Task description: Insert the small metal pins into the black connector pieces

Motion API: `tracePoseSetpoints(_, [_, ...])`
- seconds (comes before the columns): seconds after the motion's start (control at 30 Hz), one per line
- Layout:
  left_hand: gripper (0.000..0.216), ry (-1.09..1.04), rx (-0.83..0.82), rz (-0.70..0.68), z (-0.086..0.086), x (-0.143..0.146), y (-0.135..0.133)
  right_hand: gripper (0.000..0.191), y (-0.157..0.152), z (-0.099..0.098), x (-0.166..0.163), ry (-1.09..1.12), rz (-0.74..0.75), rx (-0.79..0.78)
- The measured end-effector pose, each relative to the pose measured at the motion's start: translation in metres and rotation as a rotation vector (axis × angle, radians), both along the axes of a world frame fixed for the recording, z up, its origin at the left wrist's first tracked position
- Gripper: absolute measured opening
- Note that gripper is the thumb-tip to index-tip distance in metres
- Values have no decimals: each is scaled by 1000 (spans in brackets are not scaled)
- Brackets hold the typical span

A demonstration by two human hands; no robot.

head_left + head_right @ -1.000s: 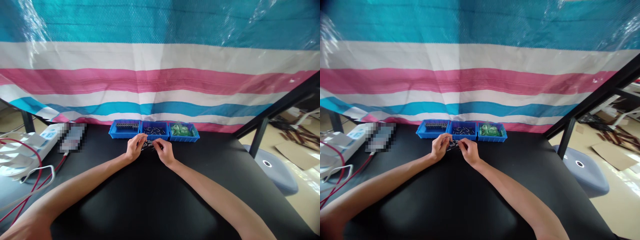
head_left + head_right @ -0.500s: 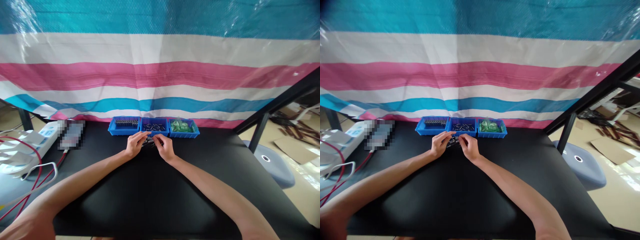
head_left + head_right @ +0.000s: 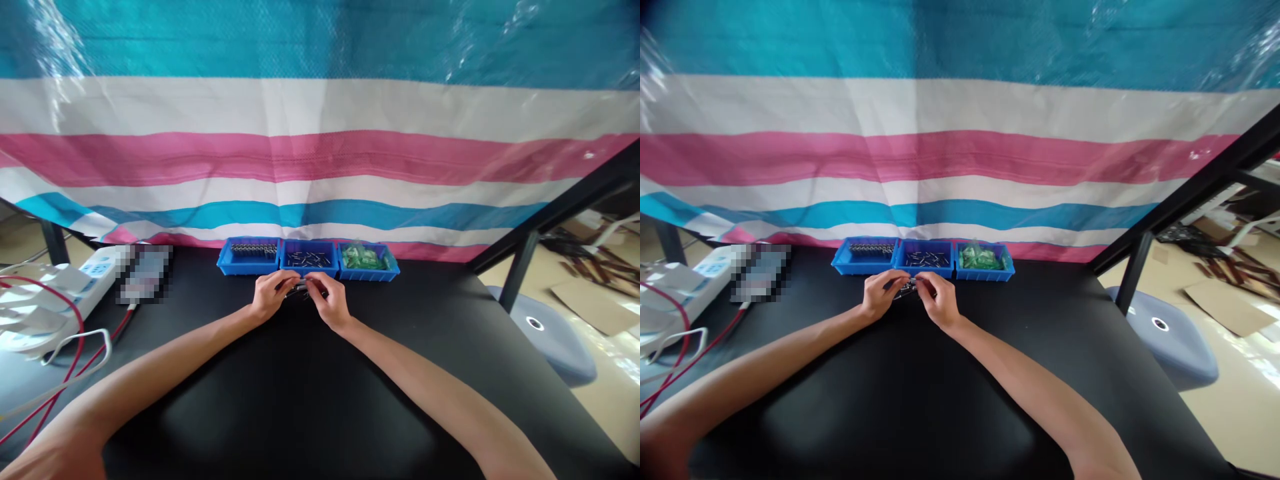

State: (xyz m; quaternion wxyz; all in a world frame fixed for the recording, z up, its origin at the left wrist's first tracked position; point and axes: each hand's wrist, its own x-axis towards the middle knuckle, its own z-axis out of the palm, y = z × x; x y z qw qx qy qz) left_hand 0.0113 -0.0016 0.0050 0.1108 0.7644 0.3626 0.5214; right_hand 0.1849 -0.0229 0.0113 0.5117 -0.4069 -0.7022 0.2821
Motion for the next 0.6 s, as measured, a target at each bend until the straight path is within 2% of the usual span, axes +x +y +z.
tracePoseSetpoints(0.27, [14, -44, -36, 35, -4, -2, 2, 14, 2, 0, -1, -92, 34, 41])
tracePoseSetpoints(0.43, [24, -48, -117, 17, 1, 0, 1, 17, -1, 2, 0, -38, -38, 47])
tracePoseSetpoints(0.6, [17, -4, -65, -5, 5, 0, 0, 19, -1, 1, 0, -44, -36, 28])
